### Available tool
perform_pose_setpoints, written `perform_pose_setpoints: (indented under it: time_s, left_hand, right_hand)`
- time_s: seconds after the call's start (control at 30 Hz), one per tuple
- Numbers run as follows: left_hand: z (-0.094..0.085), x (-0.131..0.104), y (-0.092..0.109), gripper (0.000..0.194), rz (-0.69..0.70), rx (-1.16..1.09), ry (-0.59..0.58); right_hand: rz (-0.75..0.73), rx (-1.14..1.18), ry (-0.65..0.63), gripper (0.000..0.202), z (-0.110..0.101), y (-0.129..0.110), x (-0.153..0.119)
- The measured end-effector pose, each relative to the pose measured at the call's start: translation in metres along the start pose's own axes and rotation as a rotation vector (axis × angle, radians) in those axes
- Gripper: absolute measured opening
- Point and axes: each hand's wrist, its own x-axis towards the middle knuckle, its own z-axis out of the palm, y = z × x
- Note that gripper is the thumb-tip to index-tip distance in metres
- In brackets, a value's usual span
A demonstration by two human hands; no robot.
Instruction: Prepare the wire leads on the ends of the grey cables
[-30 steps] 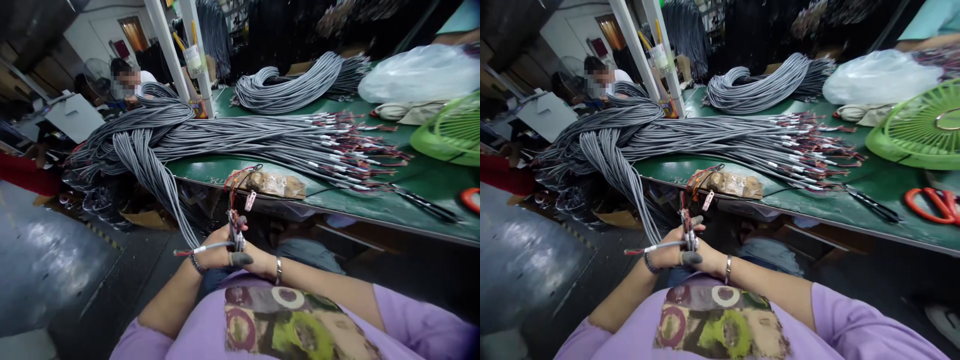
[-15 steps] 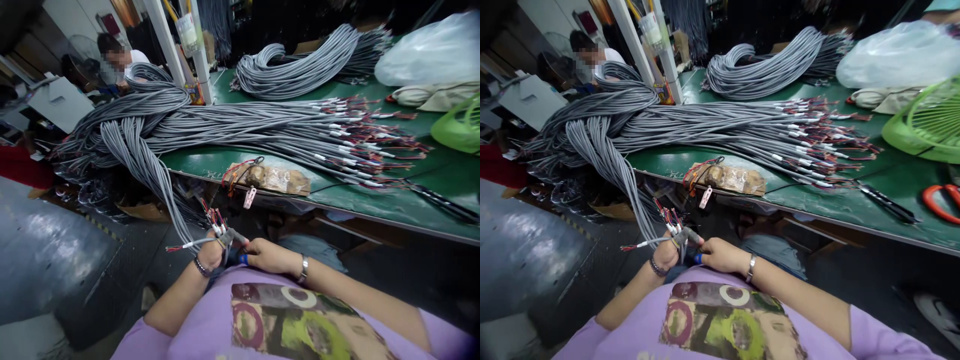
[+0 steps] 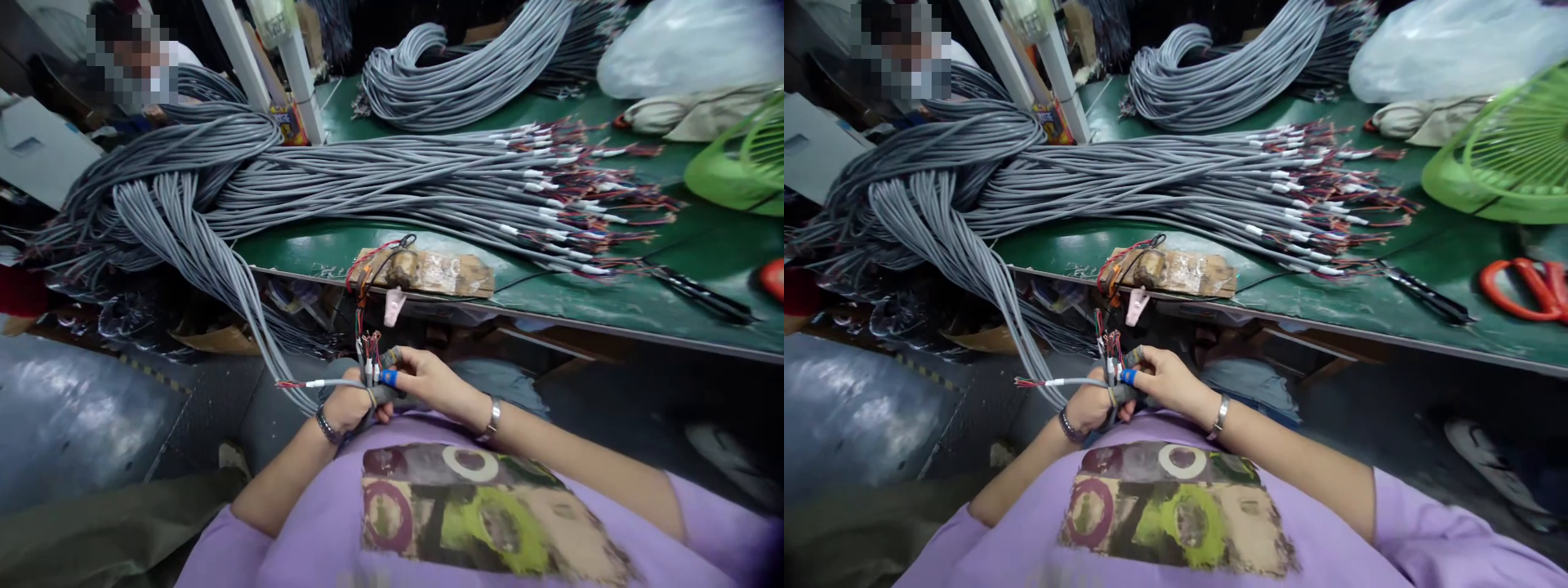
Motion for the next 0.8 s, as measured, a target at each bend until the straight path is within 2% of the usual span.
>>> perform_pose_setpoints:
  time_s: [0.1, 0.23, 0.37, 0.47, 0.57, 0.73, 0.8]
  left_hand:
    - [0.003, 0.003, 0.003, 0.038, 0.006, -0.031, 0.021]
    - [0.006, 0.003, 0.004, 0.038, 0.097, -0.069, 0.116]
    - [0.008, 0.001, 0.003, 0.04, 0.141, -0.133, 0.185]
    - [0.007, -0.001, 0.004, 0.039, 0.131, -0.158, 0.208]
    - [0.004, -0.004, 0.005, 0.041, 0.109, -0.184, 0.154]
    - [-0.003, -0.007, 0.003, 0.043, -0.02, -0.24, -0.099]
    - [-0.003, -0.007, 0.002, 0.041, -0.052, -0.238, -0.153]
  right_hand:
    - [0.029, 0.068, 0.085, 0.027, -0.003, 0.002, 0.001]
    - [0.095, 0.262, 0.194, 0.024, -0.004, 0.007, 0.001]
    - [0.103, 0.406, 0.154, 0.025, -0.003, 0.011, 0.002]
    - [0.074, 0.405, 0.118, 0.025, -0.004, 0.009, 0.001]
    - [0.043, 0.368, 0.067, 0.025, -0.005, 0.006, 0.0]
    - [0.056, 0.347, -0.004, 0.033, -0.001, 0.001, 0.0]
    - [0.07, 0.351, -0.032, 0.037, 0.001, 0.0, 0.001]
